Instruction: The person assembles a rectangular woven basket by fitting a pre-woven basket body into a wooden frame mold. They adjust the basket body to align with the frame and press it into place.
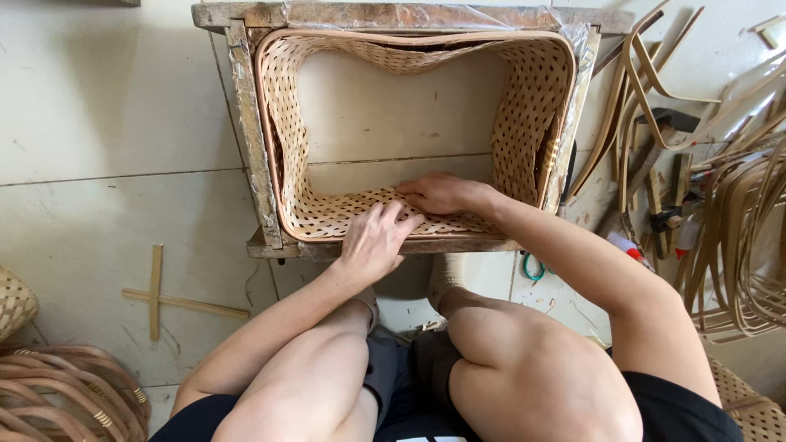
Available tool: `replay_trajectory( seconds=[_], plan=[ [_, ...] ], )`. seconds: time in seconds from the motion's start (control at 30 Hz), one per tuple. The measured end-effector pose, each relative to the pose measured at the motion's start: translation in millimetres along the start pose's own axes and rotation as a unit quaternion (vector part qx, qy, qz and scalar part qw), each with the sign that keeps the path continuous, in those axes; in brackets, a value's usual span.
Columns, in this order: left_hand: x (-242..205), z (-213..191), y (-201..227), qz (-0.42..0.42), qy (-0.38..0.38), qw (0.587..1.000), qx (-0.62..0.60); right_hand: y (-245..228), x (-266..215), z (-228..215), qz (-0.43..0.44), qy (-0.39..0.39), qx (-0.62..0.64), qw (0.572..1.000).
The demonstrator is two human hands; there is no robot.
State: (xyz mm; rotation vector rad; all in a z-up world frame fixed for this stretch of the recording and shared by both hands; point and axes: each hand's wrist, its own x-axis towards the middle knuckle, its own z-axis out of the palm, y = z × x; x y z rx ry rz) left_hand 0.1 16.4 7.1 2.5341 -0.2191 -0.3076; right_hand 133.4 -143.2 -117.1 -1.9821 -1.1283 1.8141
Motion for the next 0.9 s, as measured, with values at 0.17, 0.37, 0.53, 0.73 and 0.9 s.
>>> replay_trajectory(
  seconds=[0.17, 0.37, 0.53, 0.73, 0.9],
  plan=[
    [0, 11, -6, -0.011, -0.111, 0.994, -0.012, -1, 7, -1, 0.020, -0.030, -0.032, 0.999],
    [-2, 17, -8, -0.012, -0.155, 0.988, 0.006, -3, 9, 0, 0.021, -0.020, -0.040, 0.999],
    [4, 2, -11, 0.019, -0.154, 0.988, -0.014, -27, -10, -21, 0.076, -0.037, -0.036, 0.996],
    [123, -25, -71, 0.092, 0.153, 0.982, 0.063, -1, 10, -64, -0.024, 0.068, 0.114, 0.991],
    [224, -28, -114, 0.080, 0.117, 0.965, 0.222, 35, 79, -103, -0.169, 0.382, 0.173, 0.892]
  ],
)
